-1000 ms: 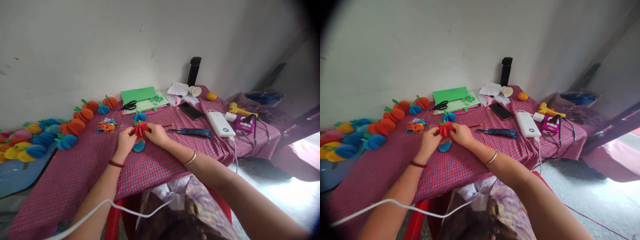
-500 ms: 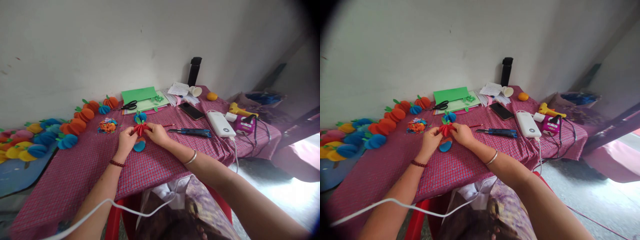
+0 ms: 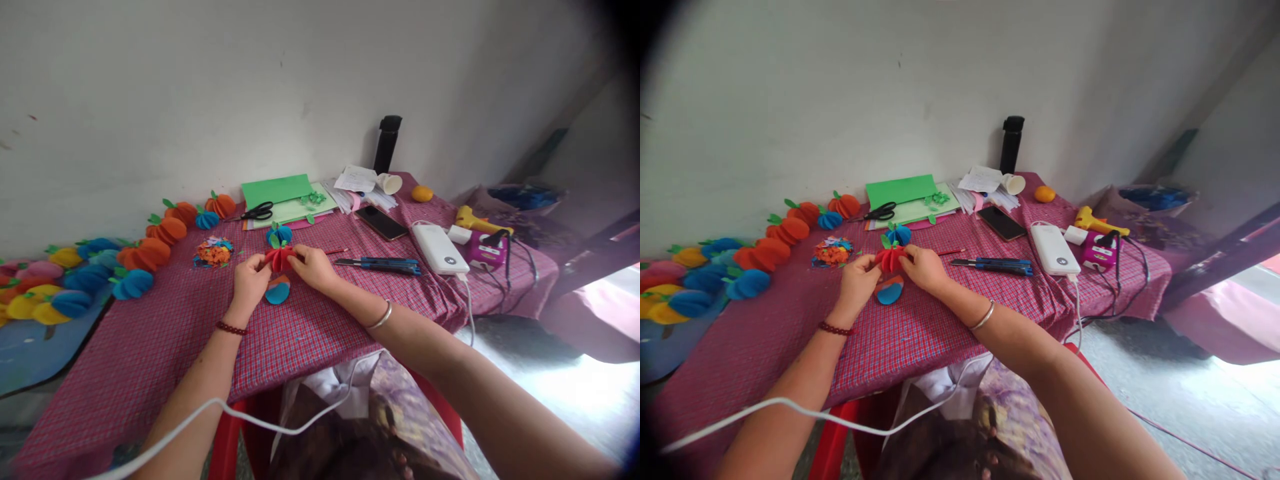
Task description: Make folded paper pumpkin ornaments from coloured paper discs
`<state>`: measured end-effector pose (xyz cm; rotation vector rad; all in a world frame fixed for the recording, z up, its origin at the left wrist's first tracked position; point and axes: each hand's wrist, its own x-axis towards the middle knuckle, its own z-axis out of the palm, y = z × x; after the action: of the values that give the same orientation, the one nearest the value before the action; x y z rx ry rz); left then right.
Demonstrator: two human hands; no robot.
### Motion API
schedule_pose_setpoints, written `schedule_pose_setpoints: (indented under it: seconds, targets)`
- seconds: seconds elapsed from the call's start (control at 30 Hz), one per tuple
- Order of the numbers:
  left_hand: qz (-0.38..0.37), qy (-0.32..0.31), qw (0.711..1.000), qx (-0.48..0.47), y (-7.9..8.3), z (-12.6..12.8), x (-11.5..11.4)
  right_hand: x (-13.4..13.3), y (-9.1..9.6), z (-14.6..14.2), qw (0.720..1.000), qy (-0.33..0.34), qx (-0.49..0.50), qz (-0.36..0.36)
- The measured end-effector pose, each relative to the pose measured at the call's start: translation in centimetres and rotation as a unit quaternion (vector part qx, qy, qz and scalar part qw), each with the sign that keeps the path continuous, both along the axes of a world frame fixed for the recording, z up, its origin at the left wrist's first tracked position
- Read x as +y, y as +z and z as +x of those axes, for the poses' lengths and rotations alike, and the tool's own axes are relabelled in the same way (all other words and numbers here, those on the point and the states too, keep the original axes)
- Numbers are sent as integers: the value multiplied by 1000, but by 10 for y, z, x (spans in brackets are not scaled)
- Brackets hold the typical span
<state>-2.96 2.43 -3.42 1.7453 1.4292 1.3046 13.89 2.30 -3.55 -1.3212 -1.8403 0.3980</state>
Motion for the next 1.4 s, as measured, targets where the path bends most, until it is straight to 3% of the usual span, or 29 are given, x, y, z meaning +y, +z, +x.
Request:
schedule_pose_setpoints:
  seconds: [0.27, 0.47, 0.63, 0.87, 1.2, 1.4]
  targets:
    - [12, 1, 1000, -23, 0, 1, 1, 2, -3, -1, 1000, 26, 12, -8]
    - [92, 78, 993, -7, 3, -3, 3, 3, -4, 0, 1000, 24, 12, -11]
    - [26, 29, 998, -39, 2, -1, 2, 2, -4, -1, 1000, 20, 11, -11]
    - [18, -17, 995, -101, 4, 0, -3, 2, -4, -1, 999, 25, 23, -7]
    - [58, 0, 998, 16, 1, 5, -4, 4, -6, 0, 996, 68, 58, 11]
    - [119, -9, 985, 121, -4, 1, -3, 5, -6, -1, 997, 38, 67, 10]
